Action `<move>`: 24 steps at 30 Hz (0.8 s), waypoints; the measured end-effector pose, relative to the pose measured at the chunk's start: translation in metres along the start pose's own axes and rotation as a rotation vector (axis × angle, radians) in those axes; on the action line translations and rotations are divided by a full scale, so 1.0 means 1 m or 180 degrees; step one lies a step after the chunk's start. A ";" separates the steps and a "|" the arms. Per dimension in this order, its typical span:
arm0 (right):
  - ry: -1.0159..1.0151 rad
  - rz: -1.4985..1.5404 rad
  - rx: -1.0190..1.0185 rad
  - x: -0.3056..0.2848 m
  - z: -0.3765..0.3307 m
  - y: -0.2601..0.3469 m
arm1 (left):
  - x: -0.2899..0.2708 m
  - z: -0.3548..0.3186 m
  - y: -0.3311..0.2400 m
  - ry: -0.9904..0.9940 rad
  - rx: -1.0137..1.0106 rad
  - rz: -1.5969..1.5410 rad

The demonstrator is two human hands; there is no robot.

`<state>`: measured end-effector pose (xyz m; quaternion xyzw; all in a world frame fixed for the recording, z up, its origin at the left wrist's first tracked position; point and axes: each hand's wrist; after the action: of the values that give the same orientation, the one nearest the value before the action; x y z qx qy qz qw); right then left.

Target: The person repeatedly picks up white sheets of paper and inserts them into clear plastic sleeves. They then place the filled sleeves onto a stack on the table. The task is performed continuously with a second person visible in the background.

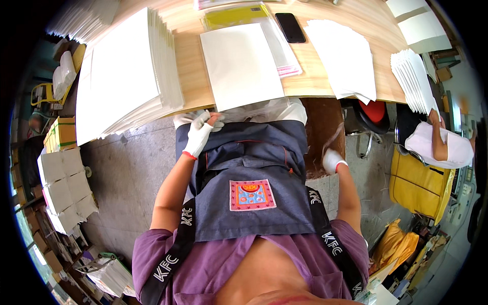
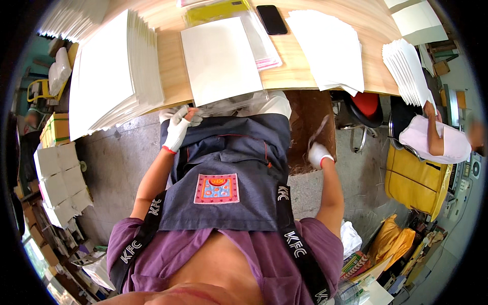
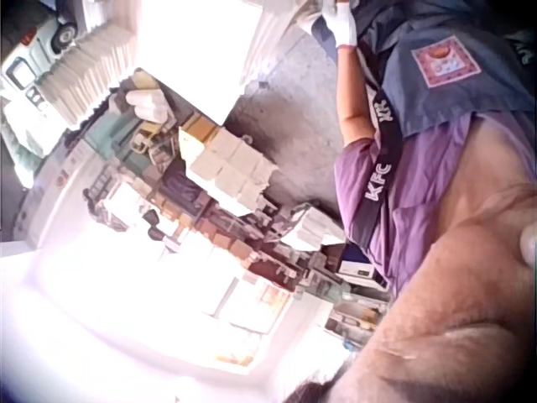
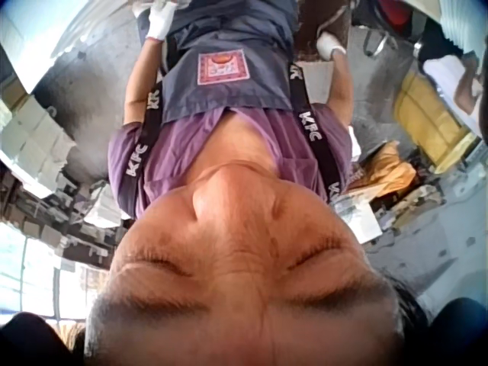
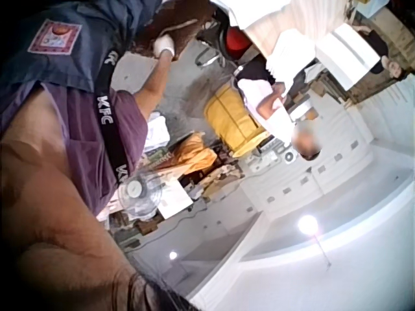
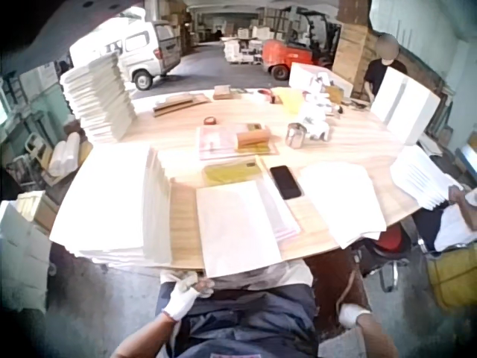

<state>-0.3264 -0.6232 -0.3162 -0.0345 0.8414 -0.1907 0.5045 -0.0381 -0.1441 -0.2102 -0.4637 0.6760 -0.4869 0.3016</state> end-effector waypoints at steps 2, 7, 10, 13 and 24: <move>0.0427 0.0357 -0.0512 -0.002 -0.028 0.008 | -0.002 -0.003 -0.005 -0.0690 0.1278 0.1785; -0.1963 0.2955 0.0399 -0.159 0.007 0.078 | 0.011 0.004 -0.013 -0.0835 0.3264 0.3291; -0.3196 0.2633 -0.0859 -0.241 0.038 0.122 | 0.014 0.013 -0.019 -0.0579 0.3496 0.3332; -0.3243 0.2107 -0.1392 -0.274 0.055 0.135 | 0.008 0.013 -0.023 -0.0604 0.3572 0.3407; -0.2677 0.2639 0.0054 -0.255 0.106 0.142 | 0.020 0.021 0.030 -0.1391 0.0283 -0.1608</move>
<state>-0.0912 -0.4586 -0.1982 0.2286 0.5108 0.0457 0.8275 -0.0382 -0.1676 -0.2450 -0.6964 0.4372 -0.4643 0.3291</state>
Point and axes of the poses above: each hand's wrist, its own z-axis towards the middle knuckle, its own x-axis out of the palm, y = z × x, and after that the axes turned 9 degrees about -y, right-handed
